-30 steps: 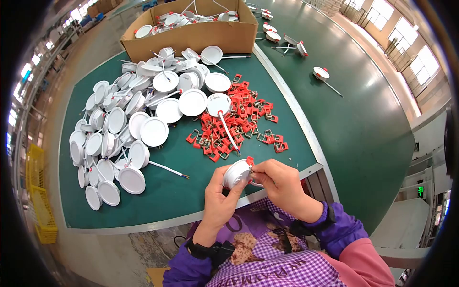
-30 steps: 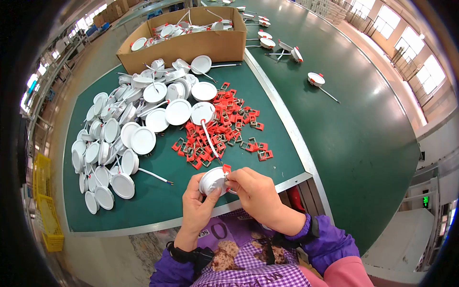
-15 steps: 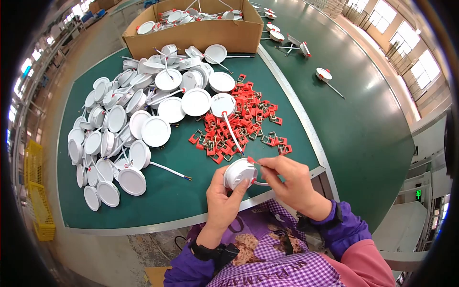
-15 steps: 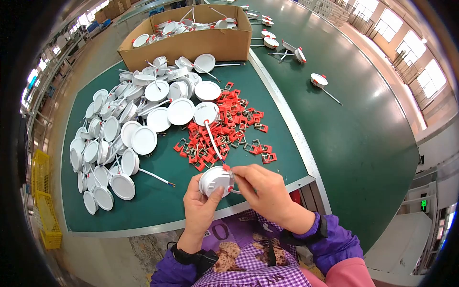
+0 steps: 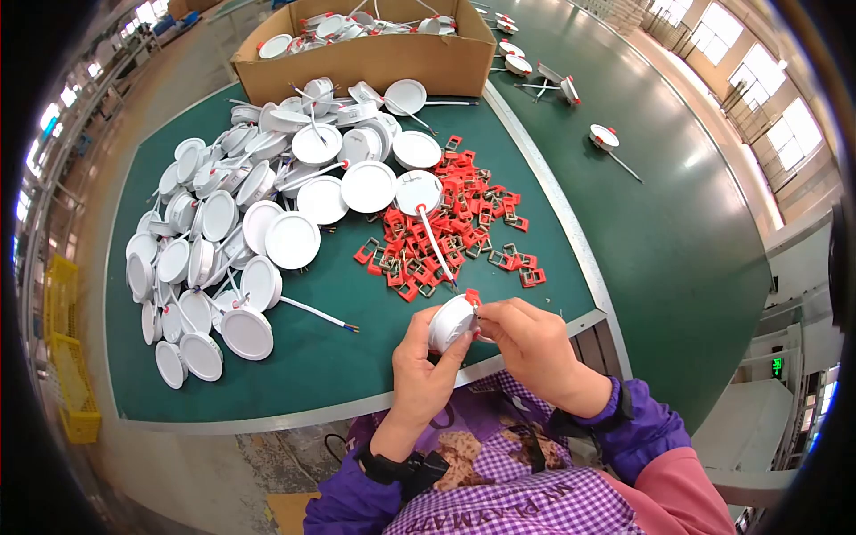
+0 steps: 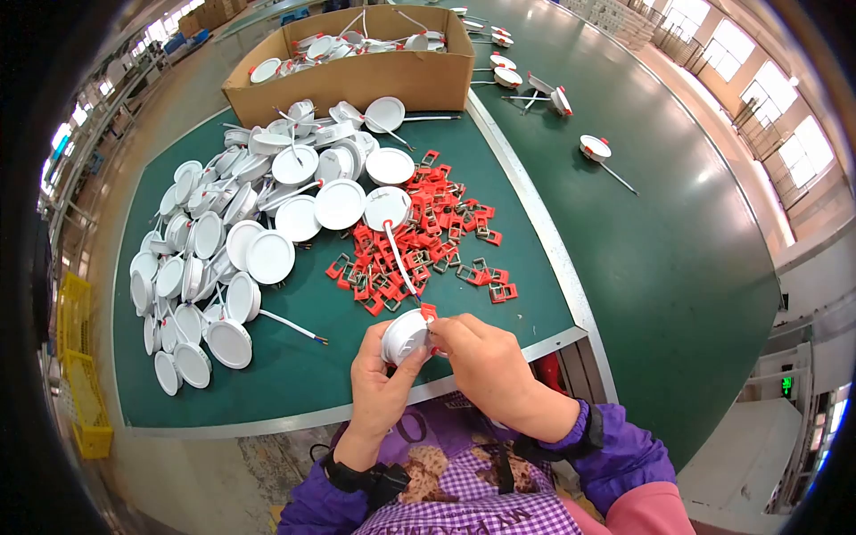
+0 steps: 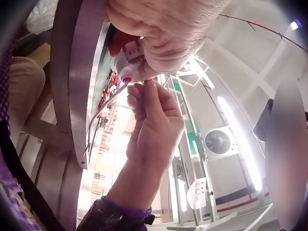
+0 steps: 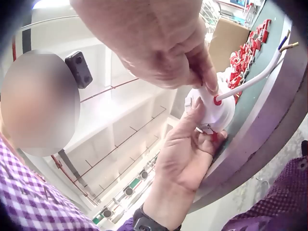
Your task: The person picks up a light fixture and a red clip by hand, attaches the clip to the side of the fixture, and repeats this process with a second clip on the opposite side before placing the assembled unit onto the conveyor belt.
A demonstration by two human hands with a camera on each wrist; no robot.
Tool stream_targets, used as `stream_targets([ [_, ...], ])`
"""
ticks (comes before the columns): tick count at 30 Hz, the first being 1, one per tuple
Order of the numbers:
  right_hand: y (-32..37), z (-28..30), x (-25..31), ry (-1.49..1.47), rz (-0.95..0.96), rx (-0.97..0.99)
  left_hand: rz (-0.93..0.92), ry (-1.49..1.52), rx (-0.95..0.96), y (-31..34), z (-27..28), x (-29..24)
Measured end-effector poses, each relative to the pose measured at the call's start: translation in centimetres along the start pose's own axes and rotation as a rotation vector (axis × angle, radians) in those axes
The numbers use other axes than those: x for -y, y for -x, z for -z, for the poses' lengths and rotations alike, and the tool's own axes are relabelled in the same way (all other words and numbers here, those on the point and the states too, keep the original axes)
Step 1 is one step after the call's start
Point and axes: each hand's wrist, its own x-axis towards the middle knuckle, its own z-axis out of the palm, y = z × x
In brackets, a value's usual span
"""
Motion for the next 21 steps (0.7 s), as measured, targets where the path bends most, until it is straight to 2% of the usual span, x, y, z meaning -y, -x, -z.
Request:
stream_targets([
  [4, -0.4, 0.7, -0.3, 0.039, 0.011, 0.021, -0.01, 0.085, -0.005, 0.0, 0.3, 0.5],
  [7, -0.6, 1.3, -0.5, -0.132, -0.051, 0.086, -0.044, 0.034, 0.073, 0.1, 1.0, 0.3],
  [9, -1.1, 2.0, 1.0, -0.254, -0.34, 0.133, -0.019, 0.101, 0.095, 0.2, 1.1, 0.6],
  [10, -1.4, 2.4, 1.2, -0.287, -0.43, 0.233, 0.007, 0.136, 0.11, 0.2, 1.1, 0.5],
  [13, -1.3, 2.2, 0.7, -0.307, -0.359, 0.277, 0.032, 0.175, 0.134, 0.1, 1.4, 0.3],
  [17, -1.7, 2.1, 1.5, -0.312, -0.396, 0.304, 0.026, 0.153, 0.161, 0.1, 1.9, 0.7],
  [21, -2.3, 2.1, 1.3, -0.347, -0.49, 0.359, 0.097, 0.19, 0.141, 0.2, 1.9, 0.8],
])
